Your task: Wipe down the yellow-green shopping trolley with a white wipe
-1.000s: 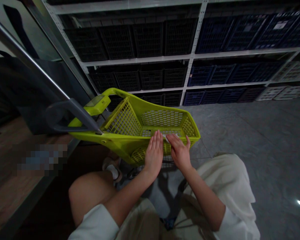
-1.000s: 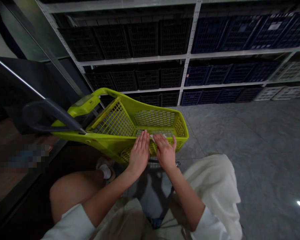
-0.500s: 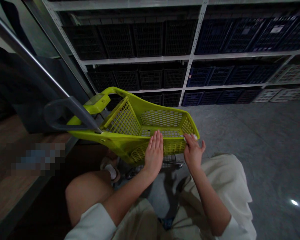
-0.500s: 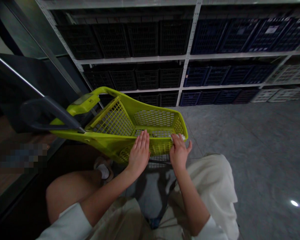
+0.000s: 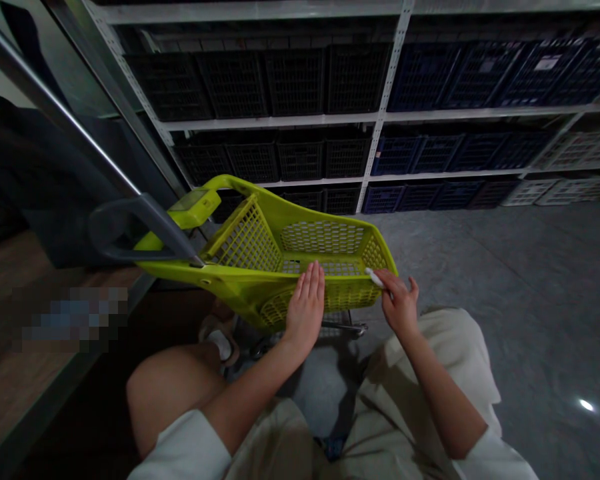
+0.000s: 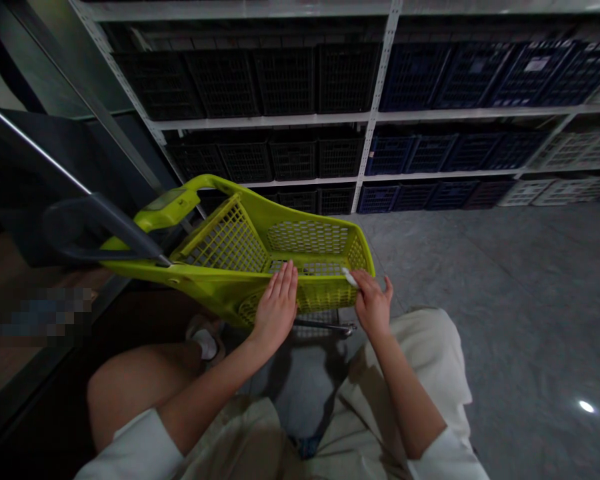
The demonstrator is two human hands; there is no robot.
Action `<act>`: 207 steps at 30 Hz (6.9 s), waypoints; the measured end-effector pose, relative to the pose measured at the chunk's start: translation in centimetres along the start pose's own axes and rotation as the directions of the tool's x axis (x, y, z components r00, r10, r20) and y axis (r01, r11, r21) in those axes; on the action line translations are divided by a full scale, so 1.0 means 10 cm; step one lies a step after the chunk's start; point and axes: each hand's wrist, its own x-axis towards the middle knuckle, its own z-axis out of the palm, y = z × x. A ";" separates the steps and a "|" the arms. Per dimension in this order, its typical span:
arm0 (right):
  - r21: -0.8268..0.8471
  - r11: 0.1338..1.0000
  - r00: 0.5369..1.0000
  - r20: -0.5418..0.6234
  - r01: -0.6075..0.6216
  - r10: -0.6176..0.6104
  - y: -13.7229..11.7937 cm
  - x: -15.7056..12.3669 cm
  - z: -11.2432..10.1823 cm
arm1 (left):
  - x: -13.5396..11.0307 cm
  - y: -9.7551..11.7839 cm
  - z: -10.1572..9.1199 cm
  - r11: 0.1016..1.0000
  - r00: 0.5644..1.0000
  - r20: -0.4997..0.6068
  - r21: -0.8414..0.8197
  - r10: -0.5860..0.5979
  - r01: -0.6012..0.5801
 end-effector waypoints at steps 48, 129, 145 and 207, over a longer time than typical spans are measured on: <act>-0.118 0.991 0.998 -0.004 0.063 -0.064 0.07 -0.04 -0.04 | -0.01 0.02 -0.02 0.999 1.000 0.004 -0.035 0.002 -0.002; 0.001 0.993 0.982 0.144 0.120 -0.118 -1.19 0.07 0.33 | -0.02 0.02 0.00 0.999 1.000 -0.021 -0.038 -0.002 0.002; -0.111 0.981 0.982 -0.121 -0.158 0.144 -0.42 -0.04 0.17 | -0.01 0.03 0.00 0.997 1.000 -0.022 -0.071 -0.018 0.016; -0.115 0.992 0.996 -0.074 -0.050 0.041 -0.01 -0.05 -0.01 | -0.02 0.00 -0.03 0.998 1.000 0.002 -0.070 0.008 -0.008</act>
